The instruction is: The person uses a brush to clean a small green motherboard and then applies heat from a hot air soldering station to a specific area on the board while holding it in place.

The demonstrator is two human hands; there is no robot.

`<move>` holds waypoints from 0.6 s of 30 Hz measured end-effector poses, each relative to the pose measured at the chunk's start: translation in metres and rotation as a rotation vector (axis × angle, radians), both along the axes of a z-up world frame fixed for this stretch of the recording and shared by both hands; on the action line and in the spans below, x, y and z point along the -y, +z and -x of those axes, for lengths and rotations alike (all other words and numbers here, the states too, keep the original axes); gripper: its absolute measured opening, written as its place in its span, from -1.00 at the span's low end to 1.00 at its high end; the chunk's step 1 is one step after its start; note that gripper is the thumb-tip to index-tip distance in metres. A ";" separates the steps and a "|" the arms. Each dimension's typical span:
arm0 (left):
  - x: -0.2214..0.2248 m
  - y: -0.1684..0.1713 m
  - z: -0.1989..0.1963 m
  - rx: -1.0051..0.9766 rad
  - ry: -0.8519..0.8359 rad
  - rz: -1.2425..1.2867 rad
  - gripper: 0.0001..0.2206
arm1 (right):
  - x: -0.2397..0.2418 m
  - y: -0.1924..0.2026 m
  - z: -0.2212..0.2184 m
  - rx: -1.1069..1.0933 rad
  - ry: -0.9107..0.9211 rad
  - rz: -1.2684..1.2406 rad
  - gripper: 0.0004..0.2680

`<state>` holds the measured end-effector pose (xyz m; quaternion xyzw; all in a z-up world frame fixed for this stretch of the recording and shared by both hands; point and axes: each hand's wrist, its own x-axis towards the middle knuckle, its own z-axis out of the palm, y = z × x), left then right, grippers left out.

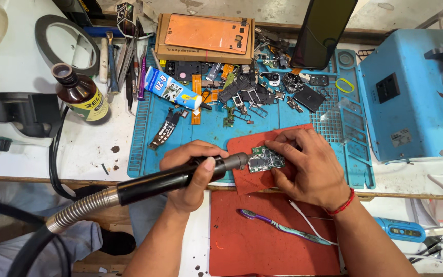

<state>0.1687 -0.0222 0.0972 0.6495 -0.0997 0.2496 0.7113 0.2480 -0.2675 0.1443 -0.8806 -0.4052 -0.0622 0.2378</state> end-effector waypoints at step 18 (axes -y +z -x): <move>0.000 -0.002 -0.004 0.132 -0.120 -0.049 -0.75 | 0.003 0.001 -0.003 -0.006 0.048 0.003 -0.59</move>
